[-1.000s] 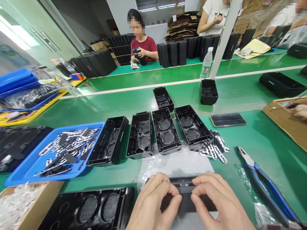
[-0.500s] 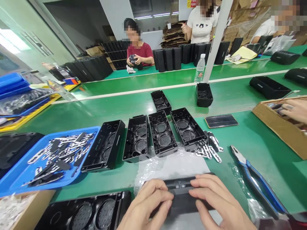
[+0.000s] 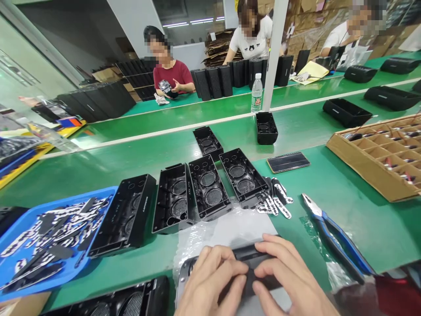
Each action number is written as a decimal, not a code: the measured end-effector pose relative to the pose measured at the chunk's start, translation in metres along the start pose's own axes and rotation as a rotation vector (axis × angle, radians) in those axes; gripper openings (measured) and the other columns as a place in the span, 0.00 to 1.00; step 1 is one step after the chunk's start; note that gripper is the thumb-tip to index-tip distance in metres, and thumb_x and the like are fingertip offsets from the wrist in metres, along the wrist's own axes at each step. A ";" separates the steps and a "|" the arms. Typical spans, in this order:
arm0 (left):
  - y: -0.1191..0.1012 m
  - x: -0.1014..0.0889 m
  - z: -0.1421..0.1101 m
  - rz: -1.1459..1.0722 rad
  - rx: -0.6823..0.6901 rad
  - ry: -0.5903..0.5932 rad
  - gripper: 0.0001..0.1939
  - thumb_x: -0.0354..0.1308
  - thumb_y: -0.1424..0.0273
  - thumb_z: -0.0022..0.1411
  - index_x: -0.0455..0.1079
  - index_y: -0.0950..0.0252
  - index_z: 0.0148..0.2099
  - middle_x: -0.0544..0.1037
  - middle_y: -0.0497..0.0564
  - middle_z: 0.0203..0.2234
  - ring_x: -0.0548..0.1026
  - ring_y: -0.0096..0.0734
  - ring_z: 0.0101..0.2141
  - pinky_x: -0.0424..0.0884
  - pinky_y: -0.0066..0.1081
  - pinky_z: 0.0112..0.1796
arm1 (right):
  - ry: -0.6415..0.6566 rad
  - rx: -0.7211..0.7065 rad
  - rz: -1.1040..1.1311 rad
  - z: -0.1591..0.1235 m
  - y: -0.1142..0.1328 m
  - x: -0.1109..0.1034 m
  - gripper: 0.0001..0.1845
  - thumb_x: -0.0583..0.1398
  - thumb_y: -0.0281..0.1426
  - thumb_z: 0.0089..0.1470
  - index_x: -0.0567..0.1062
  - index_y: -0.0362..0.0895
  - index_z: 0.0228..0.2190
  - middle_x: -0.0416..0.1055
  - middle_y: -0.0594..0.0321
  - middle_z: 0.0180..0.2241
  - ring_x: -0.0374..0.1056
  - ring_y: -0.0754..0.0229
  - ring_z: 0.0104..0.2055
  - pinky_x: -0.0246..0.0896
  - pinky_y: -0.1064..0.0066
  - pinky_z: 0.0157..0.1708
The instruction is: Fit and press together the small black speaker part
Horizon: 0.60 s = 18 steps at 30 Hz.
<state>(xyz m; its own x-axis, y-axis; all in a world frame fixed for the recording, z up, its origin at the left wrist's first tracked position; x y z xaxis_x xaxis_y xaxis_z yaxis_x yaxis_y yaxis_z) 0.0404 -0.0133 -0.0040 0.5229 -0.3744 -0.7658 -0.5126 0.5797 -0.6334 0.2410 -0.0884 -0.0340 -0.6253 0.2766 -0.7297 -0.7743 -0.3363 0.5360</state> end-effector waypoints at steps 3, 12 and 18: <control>-0.001 0.003 0.001 0.001 -0.073 -0.019 0.10 0.62 0.75 0.67 0.73 0.51 0.45 0.78 0.44 0.47 0.75 0.36 0.49 0.69 0.34 0.49 | -0.025 0.038 -0.052 -0.003 0.003 0.006 0.09 0.61 0.22 0.57 0.74 0.48 0.37 0.74 0.51 0.53 0.65 0.46 0.66 0.77 0.54 0.55; -0.003 0.006 0.014 -0.022 -0.166 0.042 0.06 0.61 0.72 0.66 0.76 0.54 0.37 0.82 0.47 0.45 0.78 0.42 0.50 0.69 0.40 0.47 | -0.031 0.132 -0.011 0.002 0.005 0.016 0.11 0.60 0.19 0.52 0.69 0.47 0.33 0.73 0.55 0.48 0.67 0.45 0.60 0.73 0.52 0.56; -0.005 0.004 0.016 0.000 -0.204 0.030 0.07 0.61 0.73 0.64 0.75 0.53 0.36 0.81 0.44 0.44 0.79 0.41 0.47 0.69 0.40 0.46 | -0.071 0.134 0.024 -0.004 0.003 0.008 0.15 0.59 0.19 0.54 0.69 0.48 0.40 0.75 0.57 0.49 0.65 0.50 0.64 0.71 0.59 0.59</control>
<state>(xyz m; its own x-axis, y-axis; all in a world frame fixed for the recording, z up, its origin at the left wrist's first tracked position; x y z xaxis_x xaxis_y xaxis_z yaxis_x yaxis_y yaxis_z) 0.0563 -0.0058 -0.0021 0.5041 -0.3976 -0.7666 -0.6416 0.4218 -0.6407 0.2339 -0.0904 -0.0404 -0.6453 0.3347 -0.6867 -0.7622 -0.2220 0.6081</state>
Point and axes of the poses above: each hand's wrist, its own z-axis towards the middle knuckle, its own x-axis out of the palm, y = z × x, the point moved 1 cm from there along z, towards the middle knuckle
